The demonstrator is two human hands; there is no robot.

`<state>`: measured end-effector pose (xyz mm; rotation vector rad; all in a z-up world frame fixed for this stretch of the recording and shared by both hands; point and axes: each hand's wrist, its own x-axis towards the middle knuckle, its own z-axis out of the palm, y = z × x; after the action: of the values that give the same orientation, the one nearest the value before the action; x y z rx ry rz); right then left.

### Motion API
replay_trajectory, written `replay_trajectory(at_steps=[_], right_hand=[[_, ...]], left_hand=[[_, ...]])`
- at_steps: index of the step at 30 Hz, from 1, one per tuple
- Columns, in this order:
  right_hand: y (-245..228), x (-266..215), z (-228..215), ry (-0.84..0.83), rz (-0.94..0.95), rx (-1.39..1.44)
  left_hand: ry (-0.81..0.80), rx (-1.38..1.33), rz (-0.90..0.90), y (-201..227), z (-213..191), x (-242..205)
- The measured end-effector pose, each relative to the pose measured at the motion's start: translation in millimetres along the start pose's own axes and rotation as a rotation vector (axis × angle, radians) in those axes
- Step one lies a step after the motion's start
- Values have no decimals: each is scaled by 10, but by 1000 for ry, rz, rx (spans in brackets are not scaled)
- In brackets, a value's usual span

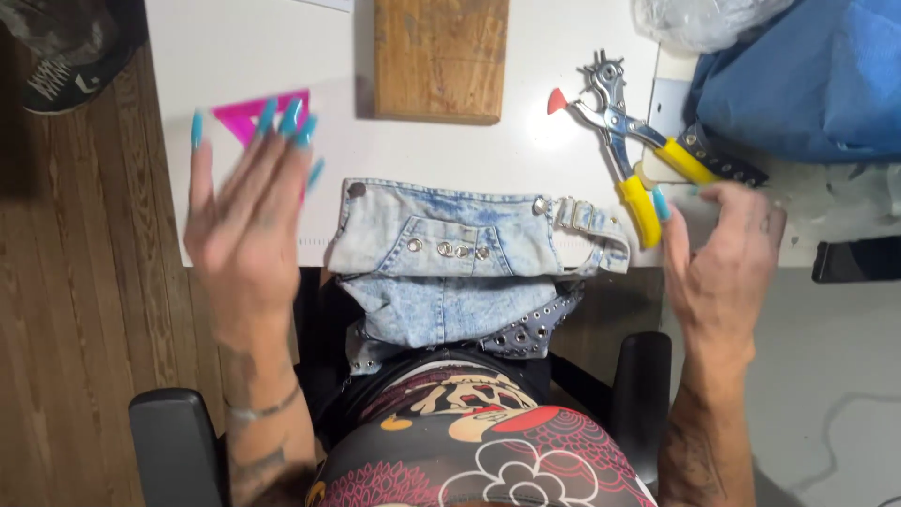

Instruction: Punching holes in a denim garment using a rotary hole punch tool after marking positions with a ruler.

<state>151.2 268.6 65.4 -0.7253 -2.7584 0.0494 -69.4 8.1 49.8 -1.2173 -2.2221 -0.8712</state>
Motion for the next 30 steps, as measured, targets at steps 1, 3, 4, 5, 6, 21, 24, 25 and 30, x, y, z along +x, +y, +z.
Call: replay_trajectory(at_steps=[1,3,4,5,6,21,24,25,30], right_hand=[[44,9,-1,-53,-16,12],[125,100,-5,-75,-13,4],[141,149,-10,-145,2,47],[153,194,-12,-213,17,92],[165,241,-15,-214,27,88],[71,384,-251,-695,437,183],[-93,322,-588,-499,453,395],[-240,351,-737,-536,715,468],[438,-586,-345,-540,517,1679]], left_hand=[[-93,-6,36,-108,57,-6],[-163,-30,104,-213,163,43],[-281,-77,56,-201,164,50],[-401,-123,11,-196,163,50],[-405,-130,17,-176,136,32],[-363,-485,-86,611,352,-46],[-423,-321,7,678,555,17],[-460,-304,8,696,570,45],[-605,-171,2,718,678,44]])
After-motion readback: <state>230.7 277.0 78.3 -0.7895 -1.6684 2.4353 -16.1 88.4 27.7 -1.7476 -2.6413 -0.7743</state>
